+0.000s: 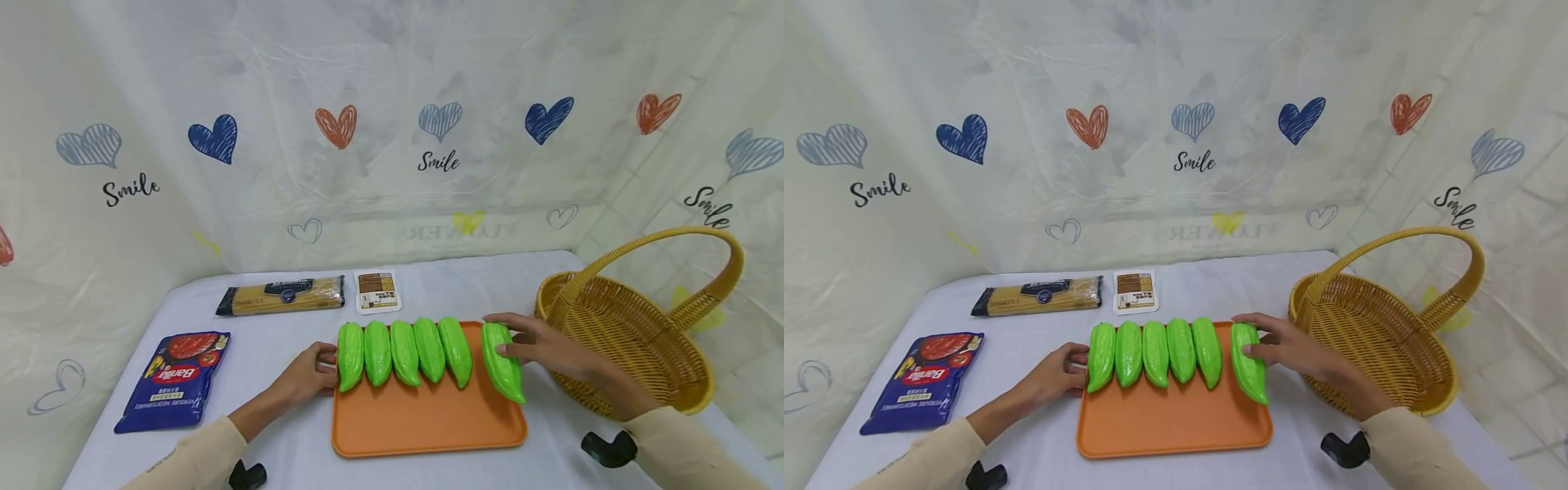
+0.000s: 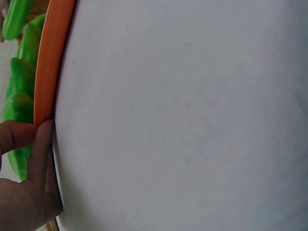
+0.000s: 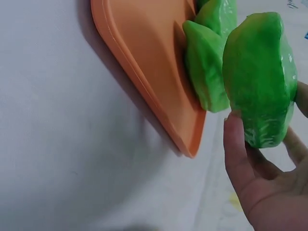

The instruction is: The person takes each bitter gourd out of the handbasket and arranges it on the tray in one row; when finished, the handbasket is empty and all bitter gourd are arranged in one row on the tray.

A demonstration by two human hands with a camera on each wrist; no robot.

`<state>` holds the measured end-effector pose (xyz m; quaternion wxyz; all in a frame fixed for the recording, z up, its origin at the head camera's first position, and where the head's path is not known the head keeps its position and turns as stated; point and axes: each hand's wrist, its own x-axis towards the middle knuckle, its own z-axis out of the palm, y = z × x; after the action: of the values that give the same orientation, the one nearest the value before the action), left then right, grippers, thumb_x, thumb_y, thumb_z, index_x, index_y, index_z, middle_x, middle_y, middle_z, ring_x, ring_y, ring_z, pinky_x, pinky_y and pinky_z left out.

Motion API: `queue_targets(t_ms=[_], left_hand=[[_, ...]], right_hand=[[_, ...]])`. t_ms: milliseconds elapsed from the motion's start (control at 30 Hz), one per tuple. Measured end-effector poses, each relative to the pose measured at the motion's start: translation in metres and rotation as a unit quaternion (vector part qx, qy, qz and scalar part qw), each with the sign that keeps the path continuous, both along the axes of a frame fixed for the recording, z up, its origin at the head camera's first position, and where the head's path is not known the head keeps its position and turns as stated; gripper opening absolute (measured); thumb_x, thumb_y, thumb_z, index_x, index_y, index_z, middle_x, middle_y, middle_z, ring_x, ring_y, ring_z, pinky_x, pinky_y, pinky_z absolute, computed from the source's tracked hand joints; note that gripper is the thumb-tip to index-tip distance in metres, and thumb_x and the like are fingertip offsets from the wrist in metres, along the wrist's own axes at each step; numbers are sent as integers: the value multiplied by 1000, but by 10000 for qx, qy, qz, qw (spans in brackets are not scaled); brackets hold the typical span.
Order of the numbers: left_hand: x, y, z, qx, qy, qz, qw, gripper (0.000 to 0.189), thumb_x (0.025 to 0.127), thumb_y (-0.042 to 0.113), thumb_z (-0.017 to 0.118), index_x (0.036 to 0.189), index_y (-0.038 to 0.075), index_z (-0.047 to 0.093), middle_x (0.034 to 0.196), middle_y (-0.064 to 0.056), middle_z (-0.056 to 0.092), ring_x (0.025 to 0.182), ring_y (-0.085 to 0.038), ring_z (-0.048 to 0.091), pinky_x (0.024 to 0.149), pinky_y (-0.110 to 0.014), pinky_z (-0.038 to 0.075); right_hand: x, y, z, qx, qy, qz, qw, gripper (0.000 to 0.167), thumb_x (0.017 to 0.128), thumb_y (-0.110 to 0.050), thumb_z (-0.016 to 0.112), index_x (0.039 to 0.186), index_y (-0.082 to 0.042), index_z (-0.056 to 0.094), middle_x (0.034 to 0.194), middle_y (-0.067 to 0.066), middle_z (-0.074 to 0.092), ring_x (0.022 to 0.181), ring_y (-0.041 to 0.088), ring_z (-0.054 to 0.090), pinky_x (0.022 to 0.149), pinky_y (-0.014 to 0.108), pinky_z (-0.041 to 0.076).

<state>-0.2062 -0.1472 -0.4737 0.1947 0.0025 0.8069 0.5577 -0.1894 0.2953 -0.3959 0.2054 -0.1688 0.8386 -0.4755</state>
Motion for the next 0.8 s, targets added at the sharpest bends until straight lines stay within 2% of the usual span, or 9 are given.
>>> queue_targets(t_ms=[133, 200, 400, 567, 800], left_hand=[[0, 0, 0, -32, 15, -1, 10000, 64, 78, 2, 73, 137, 0, 49, 121, -14, 58, 102, -21, 64, 74, -36, 64], [0, 0, 0, -34, 22, -3, 10000, 64, 78, 2, 73, 137, -1, 49, 121, -14, 58, 102, -21, 64, 74, -36, 64], [0, 0, 0, -5, 31, 10, 10000, 64, 77, 2, 72, 137, -1, 49, 121, -14, 58, 102, -20, 65, 74, -36, 64], [1, -1, 0, -39, 24, 0, 10000, 64, 78, 3, 73, 137, -1, 49, 121, -14, 58, 102, -21, 65, 74, -36, 64], [0, -1, 1, -50, 12, -20, 10000, 66, 78, 4, 73, 138, -1, 48, 123, -15, 58, 103, -21, 65, 74, -36, 64]], right_hand=[[-4, -6, -4, -25, -48, -239, 9997, 63, 98, -26, 64, 152, -9, 36, 150, 31, 38, 111, 28, 64, 80, 40, 60], [-7, -9, -7, -21, -65, -385, 9992, 62, 97, -25, 65, 150, -7, 38, 147, 32, 42, 108, 28, 65, 79, 40, 60], [-15, -17, -17, 125, 175, -637, 9977, 61, 95, -24, 68, 147, -5, 43, 143, 30, 47, 101, 25, 68, 72, 37, 59], [-22, -23, -23, 333, 219, -806, 9959, 62, 94, -25, 69, 148, -5, 46, 140, 30, 47, 104, 28, 67, 72, 37, 59], [-30, -28, -28, 300, 79, -1100, 9935, 66, 95, -25, 68, 150, -1, 40, 142, 33, 48, 110, 30, 64, 72, 36, 59]])
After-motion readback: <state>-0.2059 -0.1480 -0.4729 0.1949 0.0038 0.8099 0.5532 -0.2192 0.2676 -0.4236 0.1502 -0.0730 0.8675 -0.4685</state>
